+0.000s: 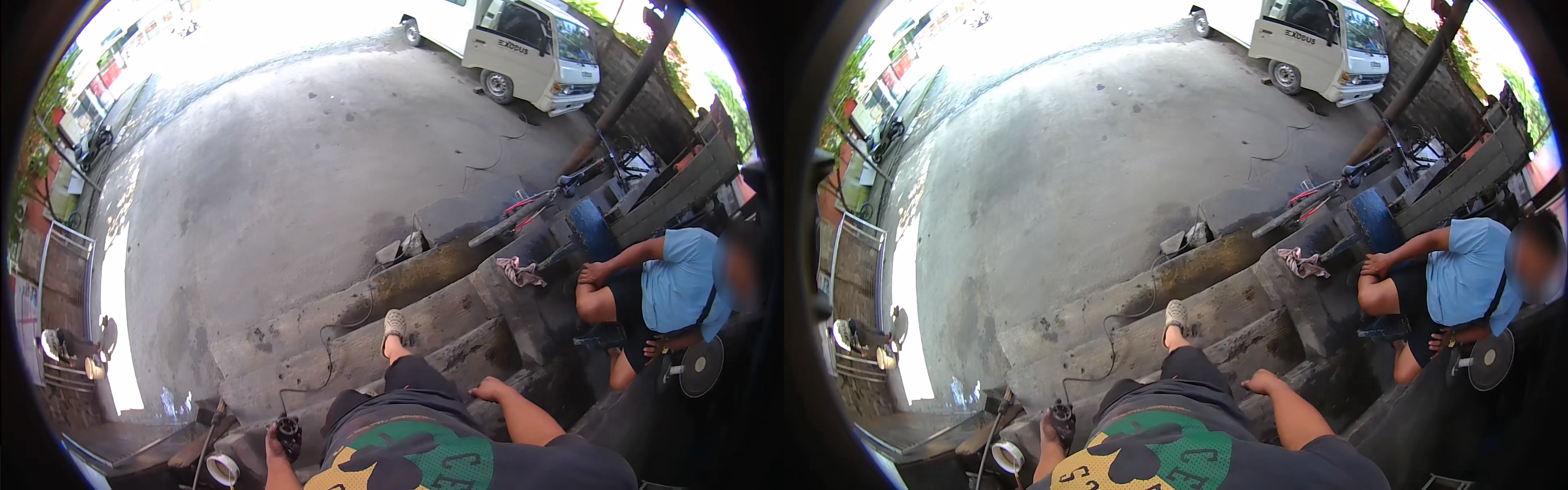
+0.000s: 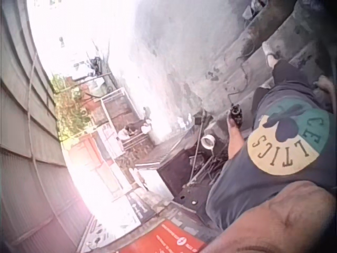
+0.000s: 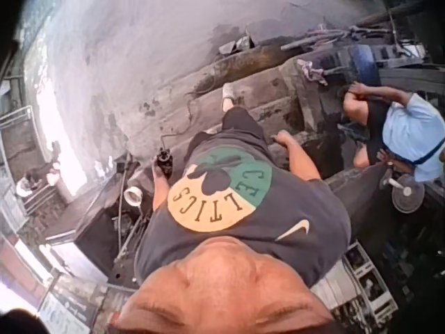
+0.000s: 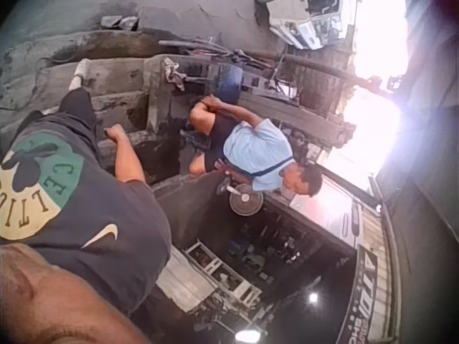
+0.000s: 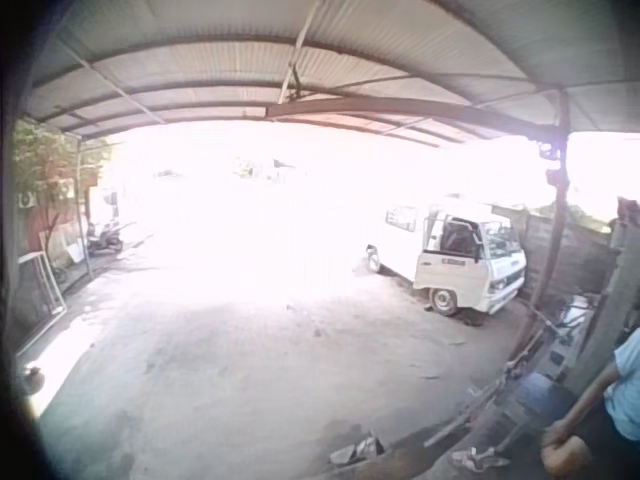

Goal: The person handles small mechanical parts on a workbench, picking up and placing bearings and washers. They use a hammer and punch to adjust components, then move to a metal sink area to place parts into a tray.

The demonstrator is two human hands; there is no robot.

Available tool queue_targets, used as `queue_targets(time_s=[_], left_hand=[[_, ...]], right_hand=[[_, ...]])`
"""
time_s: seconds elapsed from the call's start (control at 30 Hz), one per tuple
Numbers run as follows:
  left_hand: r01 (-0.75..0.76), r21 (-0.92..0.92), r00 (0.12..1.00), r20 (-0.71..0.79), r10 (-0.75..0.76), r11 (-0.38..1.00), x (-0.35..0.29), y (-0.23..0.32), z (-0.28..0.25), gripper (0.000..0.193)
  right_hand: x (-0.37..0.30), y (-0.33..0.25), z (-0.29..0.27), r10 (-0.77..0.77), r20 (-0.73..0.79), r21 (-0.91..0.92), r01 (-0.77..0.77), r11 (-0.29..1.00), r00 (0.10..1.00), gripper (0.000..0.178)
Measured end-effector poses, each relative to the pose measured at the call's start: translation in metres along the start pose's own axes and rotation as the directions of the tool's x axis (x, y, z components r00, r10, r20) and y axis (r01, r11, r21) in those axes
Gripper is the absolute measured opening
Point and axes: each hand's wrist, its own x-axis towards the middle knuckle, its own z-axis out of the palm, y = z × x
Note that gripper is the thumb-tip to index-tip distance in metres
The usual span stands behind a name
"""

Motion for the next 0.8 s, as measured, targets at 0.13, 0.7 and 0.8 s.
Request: queue_targets(time_s=[0.13,0.7,0.8], left_hand=[[0.084,0.144,0.996,-0.021,-0.081,0.986,0.082,0.001,0.019,0.070],[-0.254,0.621,0.586,0.709,-0.393,0.741,0.486,0.016,0.653,0.115],[-0.326,0.659,0.413,0.744,-0.525,0.678,0.560,-0.034,0.793,0.114]], right_hand=[[0.128,-0.026,-0.036,-0.251,-0.043,-0.054,0.248,0.967,0.967,0.056],[0.327,0.039,-0.258,0.091,-0.261,0.436,0.033,0.899,0.961,0.073],[0.393,0.053,-0.272,0.272,-0.291,0.584,-0.055,0.810,0.917,0.074]])
